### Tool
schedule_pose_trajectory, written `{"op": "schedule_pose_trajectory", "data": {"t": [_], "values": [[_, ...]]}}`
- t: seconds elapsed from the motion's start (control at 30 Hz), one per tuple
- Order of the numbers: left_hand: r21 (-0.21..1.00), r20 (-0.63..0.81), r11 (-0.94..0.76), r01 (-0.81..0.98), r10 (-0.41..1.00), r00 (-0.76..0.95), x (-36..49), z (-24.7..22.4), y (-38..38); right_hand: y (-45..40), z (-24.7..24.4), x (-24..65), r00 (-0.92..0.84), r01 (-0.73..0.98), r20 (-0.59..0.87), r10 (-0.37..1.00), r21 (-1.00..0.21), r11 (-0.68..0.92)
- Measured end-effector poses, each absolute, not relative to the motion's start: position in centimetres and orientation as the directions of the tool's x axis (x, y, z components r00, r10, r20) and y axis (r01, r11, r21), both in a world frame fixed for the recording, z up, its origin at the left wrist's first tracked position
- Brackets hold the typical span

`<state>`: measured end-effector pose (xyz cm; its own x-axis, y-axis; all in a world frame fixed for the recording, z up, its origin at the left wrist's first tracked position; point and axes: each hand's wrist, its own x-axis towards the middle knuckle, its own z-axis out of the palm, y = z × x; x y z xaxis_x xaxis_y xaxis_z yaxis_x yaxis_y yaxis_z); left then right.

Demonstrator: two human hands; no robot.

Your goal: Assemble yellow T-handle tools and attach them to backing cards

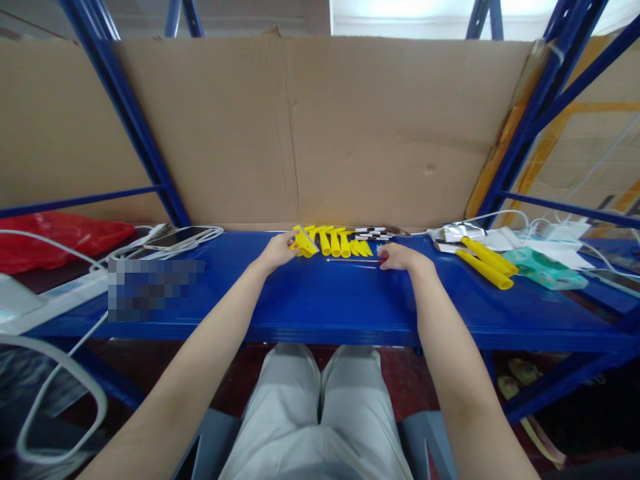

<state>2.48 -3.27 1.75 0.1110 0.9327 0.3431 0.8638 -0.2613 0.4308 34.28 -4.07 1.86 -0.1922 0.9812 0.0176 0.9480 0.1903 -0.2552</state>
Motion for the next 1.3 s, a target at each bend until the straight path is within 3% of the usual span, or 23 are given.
{"op": "schedule_pose_trajectory", "data": {"t": [0.43, 0.8, 0.93, 1.13, 1.3], "values": [[0.409, 0.447, -0.375, 0.832, 0.877, 0.176, 3.1, 1.6, -3.1, -4.0, 1.6, 33.1, -0.205, 0.959, 0.086, 0.975, -0.181, 0.217], [0.356, 0.440, -0.431, 0.829, 0.860, 0.258, 3.9, 1.2, -3.3, -3.6, 1.2, 33.1, -0.207, 0.967, 0.115, 0.972, -0.127, 0.221], [0.368, 0.444, -0.432, 0.824, 0.860, 0.252, 4.0, 1.0, -3.3, -3.4, 1.1, 32.8, -0.246, 0.951, 0.198, 0.949, -0.141, 0.275], [0.340, 0.475, -0.425, 0.839, 0.847, 0.237, 4.3, 1.0, -3.4, -4.0, 0.8, 29.3, -0.351, 0.765, 0.439, 0.827, -0.374, 0.524], [0.360, 0.487, -0.433, 0.826, 0.843, 0.229, 4.7, 1.2, -3.8, -4.4, -0.2, 25.5, -0.317, 0.507, 0.378, 0.870, -0.708, 0.492]]}}
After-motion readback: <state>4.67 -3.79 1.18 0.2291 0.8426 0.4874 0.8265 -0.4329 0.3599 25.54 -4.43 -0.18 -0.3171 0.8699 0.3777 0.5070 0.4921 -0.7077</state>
